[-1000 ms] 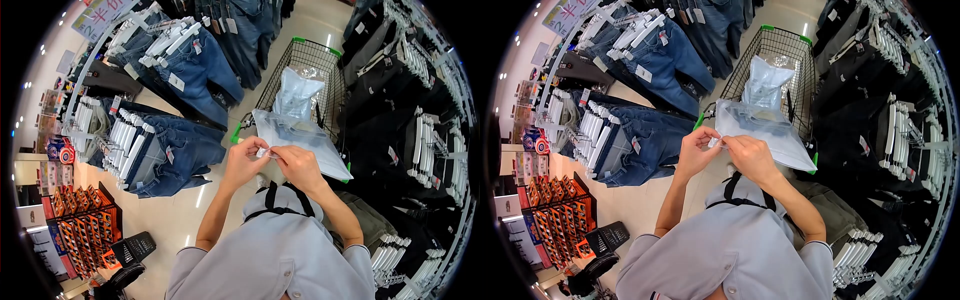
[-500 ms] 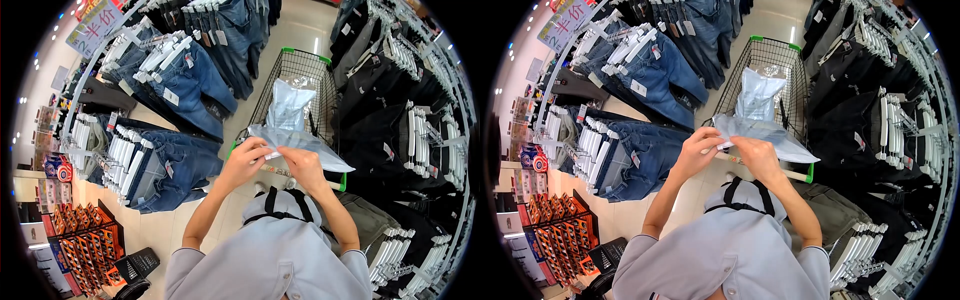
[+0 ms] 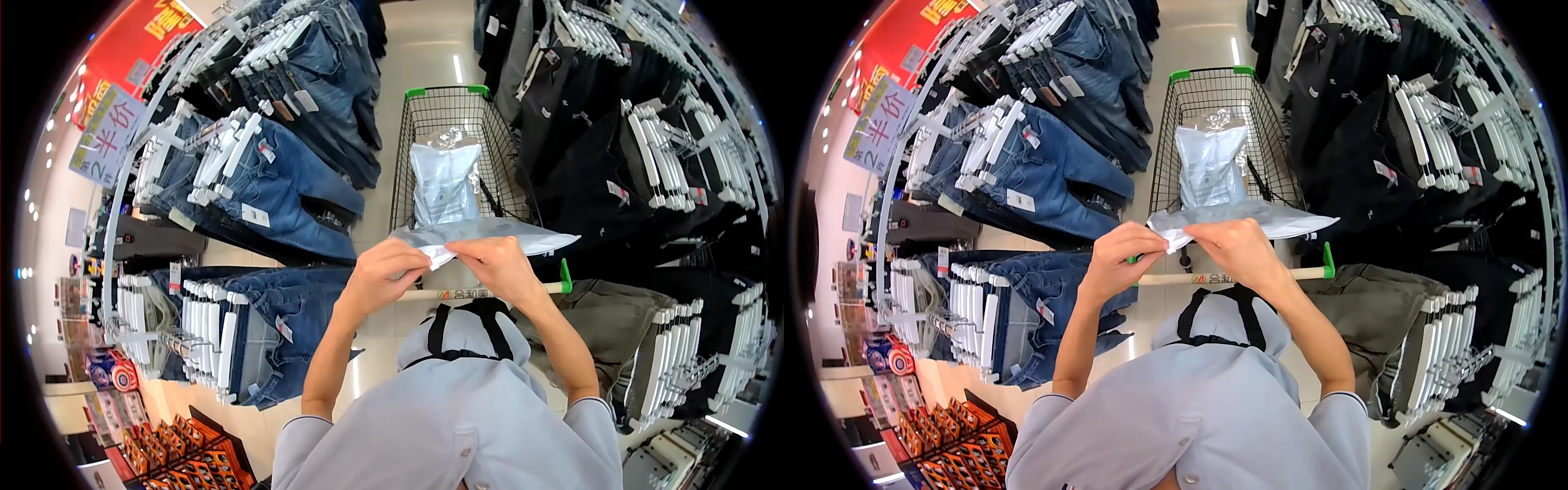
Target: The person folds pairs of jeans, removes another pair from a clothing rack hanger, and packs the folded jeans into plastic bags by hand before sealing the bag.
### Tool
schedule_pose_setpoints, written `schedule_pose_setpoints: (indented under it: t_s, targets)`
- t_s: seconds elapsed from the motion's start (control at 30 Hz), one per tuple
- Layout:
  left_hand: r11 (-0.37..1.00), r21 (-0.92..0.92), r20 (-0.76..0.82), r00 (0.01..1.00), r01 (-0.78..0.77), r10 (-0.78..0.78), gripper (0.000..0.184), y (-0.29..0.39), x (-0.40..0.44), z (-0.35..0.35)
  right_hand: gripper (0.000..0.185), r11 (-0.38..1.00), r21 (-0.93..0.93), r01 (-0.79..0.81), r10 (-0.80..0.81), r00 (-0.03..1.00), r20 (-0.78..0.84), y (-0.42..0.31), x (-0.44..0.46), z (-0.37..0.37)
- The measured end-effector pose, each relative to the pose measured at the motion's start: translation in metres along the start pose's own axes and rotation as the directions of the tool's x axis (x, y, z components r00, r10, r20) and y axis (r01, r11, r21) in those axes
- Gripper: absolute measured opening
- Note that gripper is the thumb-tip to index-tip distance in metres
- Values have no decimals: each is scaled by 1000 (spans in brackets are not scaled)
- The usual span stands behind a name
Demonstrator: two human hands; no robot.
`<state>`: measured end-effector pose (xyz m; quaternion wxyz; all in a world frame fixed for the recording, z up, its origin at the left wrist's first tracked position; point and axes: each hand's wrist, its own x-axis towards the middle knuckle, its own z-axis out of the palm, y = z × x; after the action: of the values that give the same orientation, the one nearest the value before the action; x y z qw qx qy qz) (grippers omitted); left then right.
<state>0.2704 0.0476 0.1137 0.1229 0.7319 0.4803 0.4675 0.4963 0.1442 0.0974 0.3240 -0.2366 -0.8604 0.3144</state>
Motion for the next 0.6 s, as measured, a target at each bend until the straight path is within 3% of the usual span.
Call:
schedule_pose_setpoints:
  t_s: [0.03,0.1,0.17,0.2,0.27,0.37,0.43,0.53,0.6]
  targets:
    - [1000,0,67,998,-12,12,20,-9,-10,0,19,1000,-3,-8,8,1000,-6,-1,0,1]
    - [1000,9,56,998,6,-7,19,-8,-14,2,19,1000,-22,0,1,999,33,-7,-1,0]
    - [980,-67,7,982,187,-186,13,-4,-17,4,19,999,-41,-16,19,998,67,-11,-1,0]
    - [980,-67,5,982,186,-186,13,-1,-18,5,19,998,-59,-30,36,994,101,-13,-1,-1]
    - [907,-238,18,935,348,-355,13,7,-18,9,23,998,-19,-55,57,992,110,-18,1,-4]
    - [909,-277,-91,933,312,-348,11,9,-15,16,33,998,32,-53,50,995,82,-34,7,-12]
    - [917,-261,-90,938,301,-334,13,16,-6,9,45,998,28,64,-65,998,27,-35,15,-7]
    - [946,-215,-148,950,242,-276,17,15,-2,10,31,969,-9,246,-245,965,-96,-45,37,-1]
    - [949,-202,-165,947,241,-275,16,17,5,7,21,972,24,233,-228,965,-128,-45,47,1]
